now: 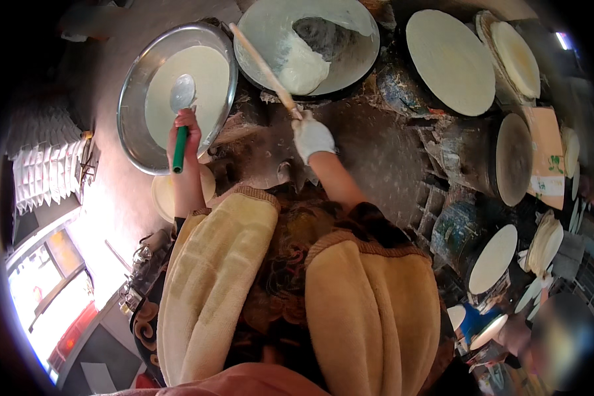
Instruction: The person ladles batter onto a hot griddle and spreads it into a thin circle using a wooden tool. They then flip the crepe and stack it with others. The process is repeated continuously throughout the clip.
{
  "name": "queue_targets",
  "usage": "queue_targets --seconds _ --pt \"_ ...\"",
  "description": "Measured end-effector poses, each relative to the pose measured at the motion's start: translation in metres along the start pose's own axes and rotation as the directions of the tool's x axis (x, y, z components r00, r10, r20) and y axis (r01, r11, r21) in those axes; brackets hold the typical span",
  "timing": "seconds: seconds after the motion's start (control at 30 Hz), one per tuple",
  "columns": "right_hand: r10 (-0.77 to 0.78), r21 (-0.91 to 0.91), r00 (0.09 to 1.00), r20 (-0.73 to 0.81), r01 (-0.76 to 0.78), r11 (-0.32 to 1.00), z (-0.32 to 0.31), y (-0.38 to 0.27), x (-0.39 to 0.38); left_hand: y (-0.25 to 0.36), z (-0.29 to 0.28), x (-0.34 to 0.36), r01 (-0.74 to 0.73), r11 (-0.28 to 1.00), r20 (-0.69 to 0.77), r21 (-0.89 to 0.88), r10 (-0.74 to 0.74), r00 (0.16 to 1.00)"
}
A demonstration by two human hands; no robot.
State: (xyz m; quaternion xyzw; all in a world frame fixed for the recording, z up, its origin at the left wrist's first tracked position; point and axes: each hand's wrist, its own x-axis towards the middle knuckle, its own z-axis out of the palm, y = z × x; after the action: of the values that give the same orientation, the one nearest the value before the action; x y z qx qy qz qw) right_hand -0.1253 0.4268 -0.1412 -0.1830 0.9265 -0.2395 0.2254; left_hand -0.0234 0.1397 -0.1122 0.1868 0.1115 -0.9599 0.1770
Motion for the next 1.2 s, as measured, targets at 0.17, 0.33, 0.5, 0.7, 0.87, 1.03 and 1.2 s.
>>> queue_targets --seconds 0.17,0.33,0.5,0.7,0.87,1.03,1.2 --pt "0.260 -0.125 0.963 -0.071 -0.267 0.955 -0.031 0.044 -0.020 0.059 0.009 -0.042 -0.069 0.995 -0.009 0.067 0.070 0.998" --pt "0.298 0.618 0.953 0.043 -0.260 0.742 -0.056 0.024 0.002 0.073 0.008 -0.052 -0.126 0.971 0.019 0.201 0.124 0.992" --pt "0.144 0.179 0.988 -0.052 -0.132 0.975 -0.017 -0.011 -0.010 0.066 0.006 -0.047 -0.094 0.975 -0.033 0.204 0.102 0.994" --pt "0.154 -0.077 0.930 -0.334 -0.190 0.979 -0.063 0.087 0.004 0.051 0.020 -0.053 -0.124 0.934 -0.023 0.334 0.139 0.990" --pt "-0.014 0.115 0.966 -0.257 0.045 0.992 -0.077 0.058 0.015 0.023 0.027 -0.040 -0.059 0.948 -0.035 0.312 0.073 0.997" --pt "0.246 -0.115 0.966 -0.084 -0.255 0.960 -0.061 0.120 -0.009 0.016 0.020 -0.029 0.105 0.953 -0.003 0.283 -0.109 0.994" --pt "0.036 -0.083 0.981 -0.190 -0.052 0.995 -0.135 0.115 0.053 -0.011 0.024 -0.021 0.066 0.947 -0.066 0.315 -0.048 0.997"
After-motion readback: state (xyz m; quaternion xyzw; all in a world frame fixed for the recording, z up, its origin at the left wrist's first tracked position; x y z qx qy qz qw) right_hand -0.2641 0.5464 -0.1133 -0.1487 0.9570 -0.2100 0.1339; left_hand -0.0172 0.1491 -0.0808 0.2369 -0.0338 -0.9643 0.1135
